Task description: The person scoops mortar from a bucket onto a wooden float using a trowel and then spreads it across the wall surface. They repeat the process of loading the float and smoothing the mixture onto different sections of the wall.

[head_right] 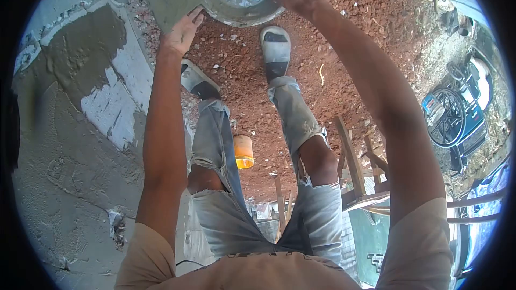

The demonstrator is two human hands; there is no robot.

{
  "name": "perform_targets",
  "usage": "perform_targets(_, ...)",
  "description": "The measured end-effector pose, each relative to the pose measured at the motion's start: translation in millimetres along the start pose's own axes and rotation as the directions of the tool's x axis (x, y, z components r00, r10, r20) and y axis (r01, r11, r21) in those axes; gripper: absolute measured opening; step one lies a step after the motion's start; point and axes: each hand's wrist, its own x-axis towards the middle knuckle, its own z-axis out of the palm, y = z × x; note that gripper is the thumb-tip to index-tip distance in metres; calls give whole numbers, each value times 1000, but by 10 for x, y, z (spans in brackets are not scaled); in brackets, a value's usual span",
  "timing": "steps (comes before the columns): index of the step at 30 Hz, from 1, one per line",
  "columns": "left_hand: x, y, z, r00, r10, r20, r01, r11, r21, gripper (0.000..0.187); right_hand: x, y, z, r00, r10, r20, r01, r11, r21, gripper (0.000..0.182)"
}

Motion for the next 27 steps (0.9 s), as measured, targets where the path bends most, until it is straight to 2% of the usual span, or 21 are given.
perform_targets(1,-71,-61,57,1000,-15,-2,15,999,-34,48,43,17,81,999,-31,11,31,1000,1,37)
perform_targets(4,-132,-124,68,1000,-14,10,15,994,-110,48,-9,62,356,981,-115,-155,126,990,65,47)
perform_targets(6,-135,-184,13,999,11,39,-6,990,-140,49,-6,3,576,988,-74,-134,94,985,147,51)
perform_targets(8,-109,-287,-22,998,36,51,-31,995,-96,51,49,-18,845,997,63,35,-70,966,249,51)
perform_targets(10,-105,-284,-53,996,55,71,-49,995,-83,52,119,-94,997,999,-42,17,33,936,351,44)
perform_targets(12,-146,-278,-75,994,50,93,-40,993,-108,51,-63,-199,965,995,-32,-97,91,709,699,47)
perform_targets(14,-145,-227,-50,995,21,95,-13,997,-81,50,-161,-230,1102,996,63,-66,19,567,823,46)
perform_targets(15,-135,-195,-17,995,8,100,-1,998,-68,49,-210,-268,1154,993,118,3,-59,476,877,46)
perform_targets(17,-171,-132,91,995,101,-2,-101,995,2,46,-309,-343,1259,964,223,142,-199,261,944,46)
perform_targets(18,-180,-111,133,988,149,-50,-147,988,39,44,-321,-359,1319,949,202,241,-273,149,950,46)
perform_targets(19,-158,-90,-96,980,200,-5,-173,859,481,46,-322,-371,1328,927,168,336,-346,37,937,46)
perform_targets(20,-123,-57,-532,972,226,58,-175,545,820,47,-430,-495,1095,931,179,318,-305,-95,947,43)
perform_targets(22,-286,134,-534,942,298,157,-194,102,976,47,-558,-642,847,946,211,247,-229,-108,967,42)
perform_targets(23,-551,187,-485,911,368,187,-235,91,968,45,-608,-690,736,951,228,211,-189,-114,975,41)
perform_targets(24,-799,232,-379,908,388,158,-238,169,956,44,-657,-713,710,966,217,139,-127,-66,990,44)
perform_targets(25,-1048,277,-271,904,408,128,-244,246,938,44,-729,-716,657,965,217,148,-136,-68,988,45)
perform_targets(26,-1248,302,-215,931,363,45,-202,407,891,45,-833,-727,592,963,218,159,-147,-71,987,45)
perform_targets(27,-1374,305,-179,946,325,14,-179,487,855,45,-945,-757,501,962,217,168,-155,-72,985,46)
